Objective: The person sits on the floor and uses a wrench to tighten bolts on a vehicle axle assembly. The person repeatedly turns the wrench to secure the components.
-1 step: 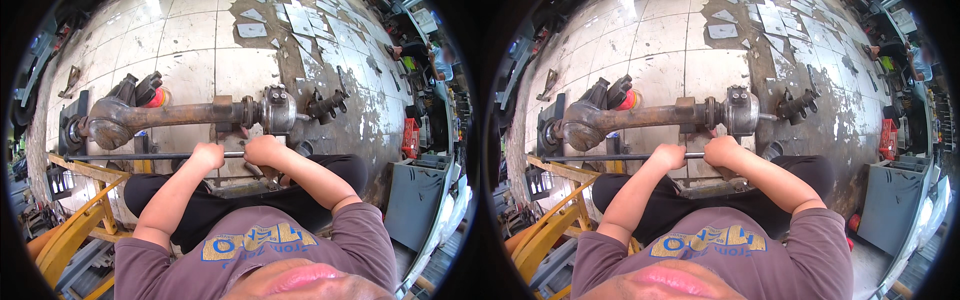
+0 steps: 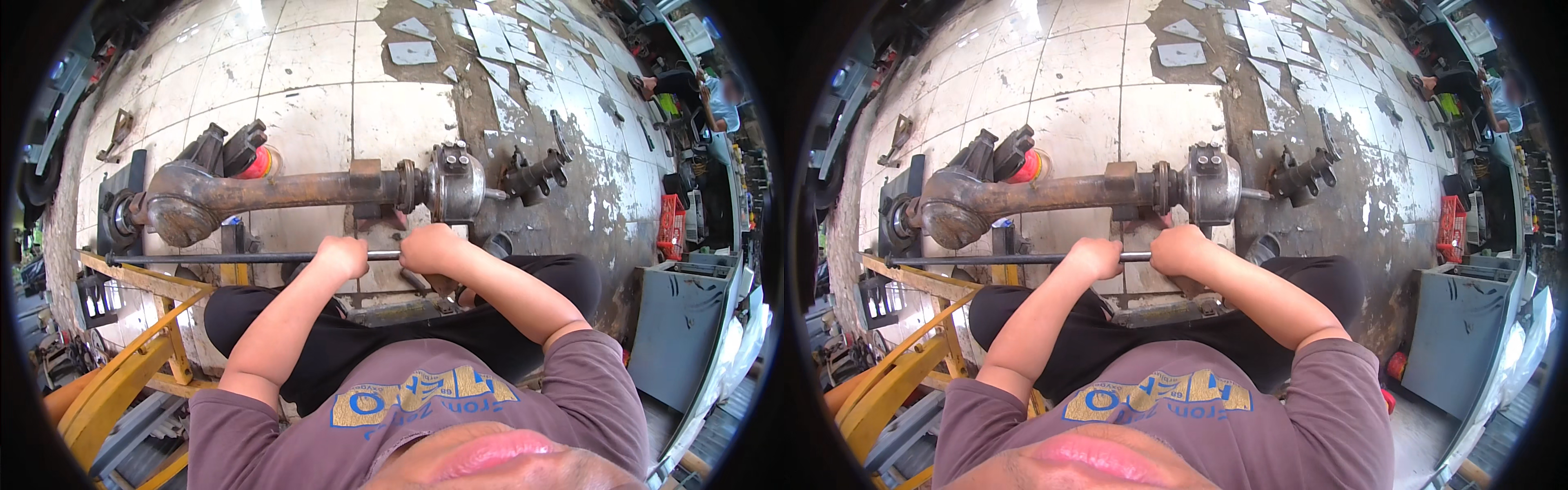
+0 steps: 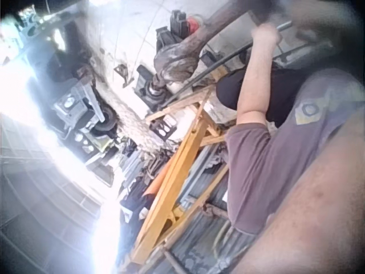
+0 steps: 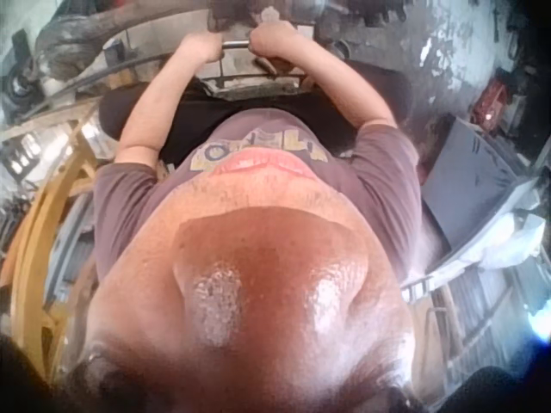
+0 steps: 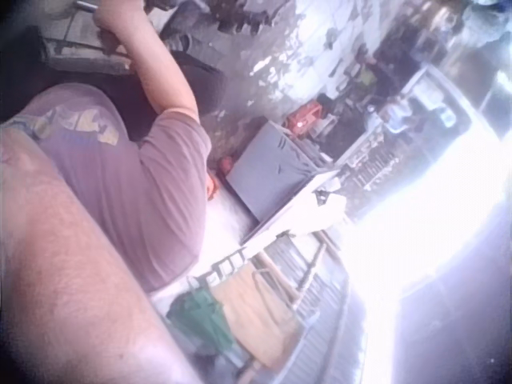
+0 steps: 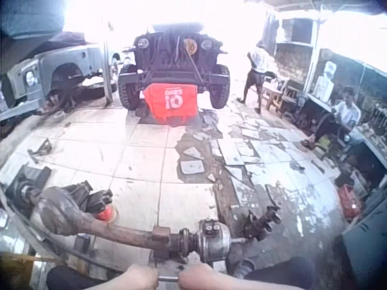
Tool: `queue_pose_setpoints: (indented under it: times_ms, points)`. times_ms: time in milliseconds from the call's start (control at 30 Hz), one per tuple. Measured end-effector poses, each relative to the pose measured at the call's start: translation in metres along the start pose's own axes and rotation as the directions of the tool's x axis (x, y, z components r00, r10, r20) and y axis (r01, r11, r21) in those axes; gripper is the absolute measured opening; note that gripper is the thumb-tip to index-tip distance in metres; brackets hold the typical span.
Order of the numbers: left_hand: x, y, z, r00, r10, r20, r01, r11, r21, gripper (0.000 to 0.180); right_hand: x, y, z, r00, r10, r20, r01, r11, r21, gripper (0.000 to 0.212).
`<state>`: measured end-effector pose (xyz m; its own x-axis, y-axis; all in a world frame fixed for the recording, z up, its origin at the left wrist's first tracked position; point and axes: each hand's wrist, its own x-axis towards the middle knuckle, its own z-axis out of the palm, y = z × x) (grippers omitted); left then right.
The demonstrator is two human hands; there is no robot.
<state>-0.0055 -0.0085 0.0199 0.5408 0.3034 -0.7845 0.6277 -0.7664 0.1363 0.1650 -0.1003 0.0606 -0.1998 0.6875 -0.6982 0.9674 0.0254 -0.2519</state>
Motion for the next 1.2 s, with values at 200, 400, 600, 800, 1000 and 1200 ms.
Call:
queue_pose_setpoints:
  times_ms: [200,400,600,800,1000,1200]
  points:
    - [0.002,-0.002,0.004,1.000,0.013,-0.004,-0.013,1.000,-0.003,0.040,0.008,0.004,0.009,0.998,0.056,0.022,-0.057,0.998,0.042,0.037]
    - [0.003,-0.005,0.008,1.000,-0.005,0.008,0.006,1.000,-0.008,0.041,0.003,-0.002,0.003,1.000,0.013,0.028,-0.014,0.999,0.032,0.037]
    - [-0.004,0.000,0.000,0.999,-0.033,0.036,0.033,0.999,-0.011,0.037,0.003,0.001,0.002,1.000,-0.024,0.007,0.024,0.999,0.047,0.038]
    - [-0.003,0.000,0.000,0.999,-0.029,0.015,0.029,1.000,-0.009,0.036,0.008,0.002,0.000,0.999,0.016,0.042,-0.017,0.999,0.040,0.038]
    - [-0.002,0.001,0.002,1.000,-0.018,0.003,0.018,1.000,-0.016,0.036,0.012,0.009,0.005,0.997,0.046,0.068,-0.048,0.998,0.026,0.038]
    - [-0.002,0.000,0.003,1.000,0.011,0.007,-0.011,1.000,-0.007,0.038,0.009,0.009,0.008,0.998,0.048,0.035,-0.050,0.998,0.045,0.038]
